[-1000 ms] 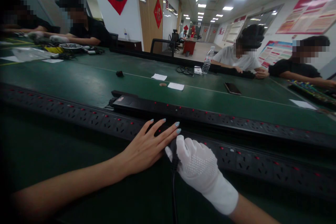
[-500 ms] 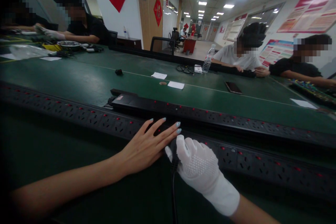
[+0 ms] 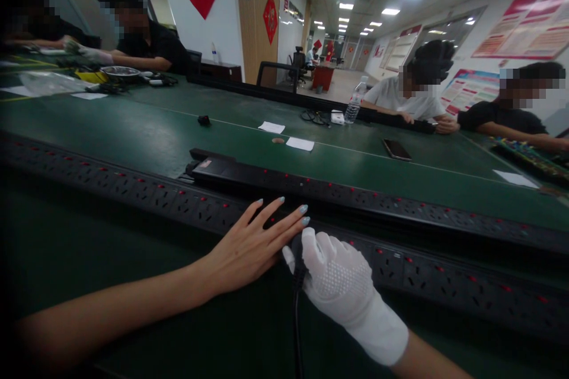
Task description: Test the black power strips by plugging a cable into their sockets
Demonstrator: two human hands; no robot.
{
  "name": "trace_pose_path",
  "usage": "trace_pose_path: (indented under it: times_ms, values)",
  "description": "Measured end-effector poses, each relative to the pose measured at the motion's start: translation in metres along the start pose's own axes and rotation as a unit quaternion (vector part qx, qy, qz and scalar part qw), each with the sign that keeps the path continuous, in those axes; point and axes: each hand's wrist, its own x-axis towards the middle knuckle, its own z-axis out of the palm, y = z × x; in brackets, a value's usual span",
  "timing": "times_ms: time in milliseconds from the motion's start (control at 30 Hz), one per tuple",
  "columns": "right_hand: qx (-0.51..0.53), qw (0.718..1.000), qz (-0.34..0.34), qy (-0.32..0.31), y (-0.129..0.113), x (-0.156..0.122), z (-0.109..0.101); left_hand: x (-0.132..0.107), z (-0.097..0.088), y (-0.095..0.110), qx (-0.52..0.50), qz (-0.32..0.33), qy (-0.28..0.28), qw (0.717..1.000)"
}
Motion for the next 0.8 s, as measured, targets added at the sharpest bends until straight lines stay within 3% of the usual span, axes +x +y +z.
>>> trace_pose_path:
  times_ms: [800]
  values:
    - [-0.005, 1.0, -0.005, -0.004, 0.0005, 0.0008, -0.0004, -0.0001, 0.0019, -0.0007, -0.018, 0.013, 0.013, 1.0]
